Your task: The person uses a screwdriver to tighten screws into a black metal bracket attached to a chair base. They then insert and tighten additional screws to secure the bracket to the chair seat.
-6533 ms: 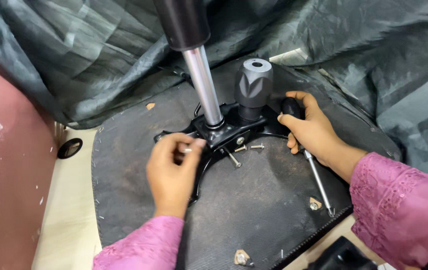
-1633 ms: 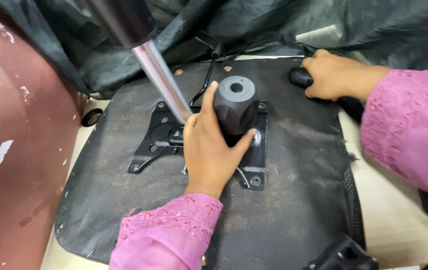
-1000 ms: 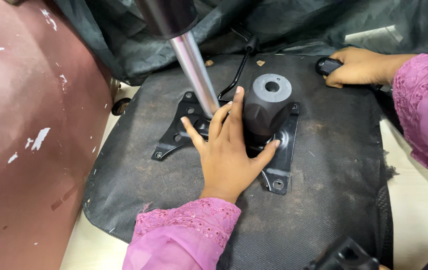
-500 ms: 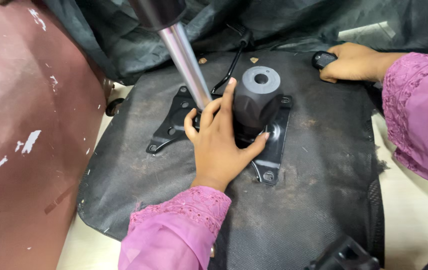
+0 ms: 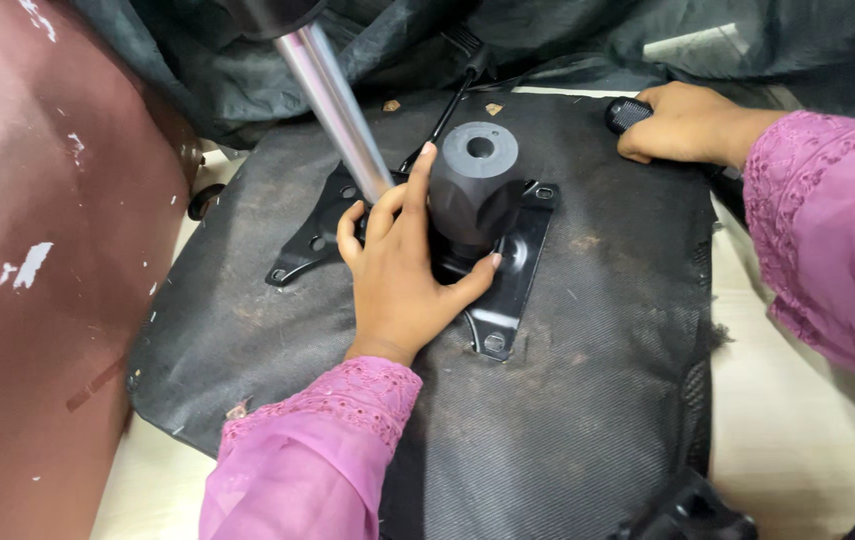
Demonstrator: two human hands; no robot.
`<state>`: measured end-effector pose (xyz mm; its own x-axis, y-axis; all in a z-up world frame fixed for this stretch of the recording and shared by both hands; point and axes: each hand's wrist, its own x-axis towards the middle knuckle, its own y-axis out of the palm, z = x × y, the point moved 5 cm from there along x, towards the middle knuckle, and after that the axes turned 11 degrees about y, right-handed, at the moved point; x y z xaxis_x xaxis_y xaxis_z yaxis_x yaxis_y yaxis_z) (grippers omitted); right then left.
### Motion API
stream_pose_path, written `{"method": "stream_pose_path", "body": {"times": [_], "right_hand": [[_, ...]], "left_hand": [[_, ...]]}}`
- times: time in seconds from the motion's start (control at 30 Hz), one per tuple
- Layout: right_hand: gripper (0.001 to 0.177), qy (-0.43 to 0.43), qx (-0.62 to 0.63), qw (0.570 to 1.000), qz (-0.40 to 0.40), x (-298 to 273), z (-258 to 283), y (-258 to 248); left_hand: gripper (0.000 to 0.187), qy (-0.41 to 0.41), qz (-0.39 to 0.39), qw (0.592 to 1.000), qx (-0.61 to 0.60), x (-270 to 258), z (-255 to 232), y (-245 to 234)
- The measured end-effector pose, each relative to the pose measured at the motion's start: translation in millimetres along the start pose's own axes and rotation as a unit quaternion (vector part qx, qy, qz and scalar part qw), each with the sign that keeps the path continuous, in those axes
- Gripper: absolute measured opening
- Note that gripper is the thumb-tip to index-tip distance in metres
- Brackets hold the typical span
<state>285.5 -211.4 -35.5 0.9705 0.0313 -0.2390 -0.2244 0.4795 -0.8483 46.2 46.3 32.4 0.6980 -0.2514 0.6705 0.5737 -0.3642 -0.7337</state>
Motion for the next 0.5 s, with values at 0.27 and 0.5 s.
{"method": "stream_pose_path", "body": {"times": [0.27, 0.5], "right_hand": [[0.055, 0.017, 0.025, 0.999, -0.022, -23, -16, 4], [0.060, 0.015, 0.002, 0.999, -0.040, -30, -12, 2]], "left_hand": [[0.109, -0.018, 0.016, 1.000, 0.001, -10, -11, -2], [0.102, -0.040, 0.012, 0.999, 0.017, -11, -22, 2]]}}
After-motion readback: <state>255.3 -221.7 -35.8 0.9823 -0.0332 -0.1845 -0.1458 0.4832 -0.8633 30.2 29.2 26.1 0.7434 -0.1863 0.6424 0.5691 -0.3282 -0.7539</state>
